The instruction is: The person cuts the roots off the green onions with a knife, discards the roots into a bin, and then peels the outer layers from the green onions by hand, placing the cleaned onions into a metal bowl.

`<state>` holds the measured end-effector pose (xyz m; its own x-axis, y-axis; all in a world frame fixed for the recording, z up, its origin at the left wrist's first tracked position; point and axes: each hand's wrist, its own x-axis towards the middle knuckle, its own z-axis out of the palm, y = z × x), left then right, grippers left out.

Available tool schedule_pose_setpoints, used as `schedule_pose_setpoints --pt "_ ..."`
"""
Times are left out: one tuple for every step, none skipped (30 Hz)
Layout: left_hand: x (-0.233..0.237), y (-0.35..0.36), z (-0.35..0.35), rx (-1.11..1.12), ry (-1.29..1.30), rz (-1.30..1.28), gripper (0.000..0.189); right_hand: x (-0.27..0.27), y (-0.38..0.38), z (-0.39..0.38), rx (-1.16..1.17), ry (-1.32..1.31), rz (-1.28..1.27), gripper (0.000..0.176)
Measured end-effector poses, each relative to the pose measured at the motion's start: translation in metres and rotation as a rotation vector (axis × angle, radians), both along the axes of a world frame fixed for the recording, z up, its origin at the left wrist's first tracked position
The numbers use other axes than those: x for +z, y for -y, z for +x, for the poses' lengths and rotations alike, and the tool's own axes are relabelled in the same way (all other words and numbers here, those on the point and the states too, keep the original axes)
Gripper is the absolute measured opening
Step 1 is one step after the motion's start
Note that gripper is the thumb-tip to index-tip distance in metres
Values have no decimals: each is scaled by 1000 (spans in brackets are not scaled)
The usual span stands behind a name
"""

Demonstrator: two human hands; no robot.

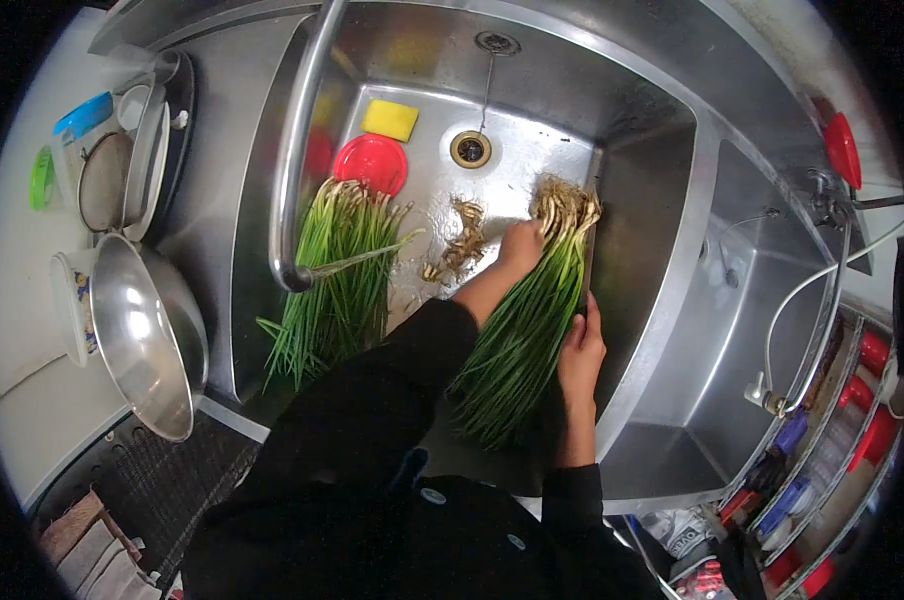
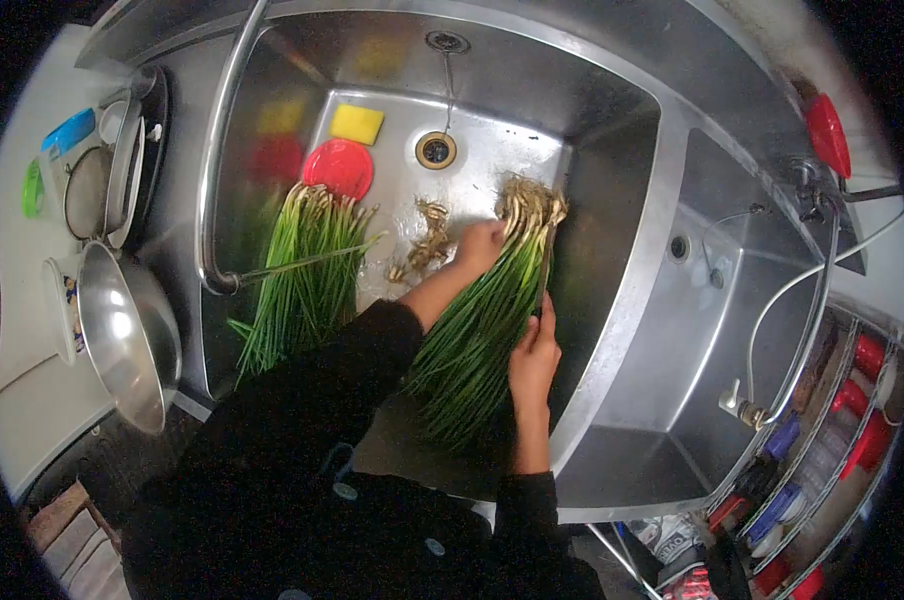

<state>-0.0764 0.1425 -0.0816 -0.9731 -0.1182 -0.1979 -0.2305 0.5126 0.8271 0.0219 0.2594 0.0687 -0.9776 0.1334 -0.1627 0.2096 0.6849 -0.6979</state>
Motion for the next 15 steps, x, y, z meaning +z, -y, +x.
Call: schedule_pose_setpoints --pt "-3 -11 -16 74 78 -42 21 7 0 -2 -33 97 -21 35" --pt "-8 -17 -33 18 332 -14 33 11 0 -4 -68 195 -43 34" --pt "-24 -26 -42 65 385 -9 38 9 -2 -4 -68 195 -42 34" --pt "-27 -31 -44 111 439 -5 44 8 -3 -3 -74 157 -43 34" --pt "-30 -34 -42 108 441 -7 44 7 -4 -3 -81 118 -46 33" --pt "-11 -31 -38 58 510 -67 48 7 -4 -4 -84 119 -48 33" --pt "-11 -30 -34 7 579 -128 52 10 -3 -5 -82 139 -37 33" --pt "-11 -25 -30 3 581 -132 52 11 -3 -5 -80 159 -25 33" --pt "-29 -22 -25 -110 557 -113 55 9 -3 -4 -84 160 -27 33" --pt "-32 -16 -21 -222 530 -93 59 6 -2 -2 -44 115 -37 33" --pt "-34 -11 -20 -257 551 -22 58 5 -2 -2 -2 68 -45 33" --pt "-29 -7 -18 -258 547 -21 58 7 0 -3 -2 64 -43 33" --pt "-24 -5 -14 -170 456 -25 54 11 3 -3 -3 71 -48 33" --pt "-25 -6 -7 -82 365 -28 50 13 4 -3 -1 79 -54 34" --pt "-24 -12 4 190 161 -29 41 14 3 -3 3 79 -53 34"
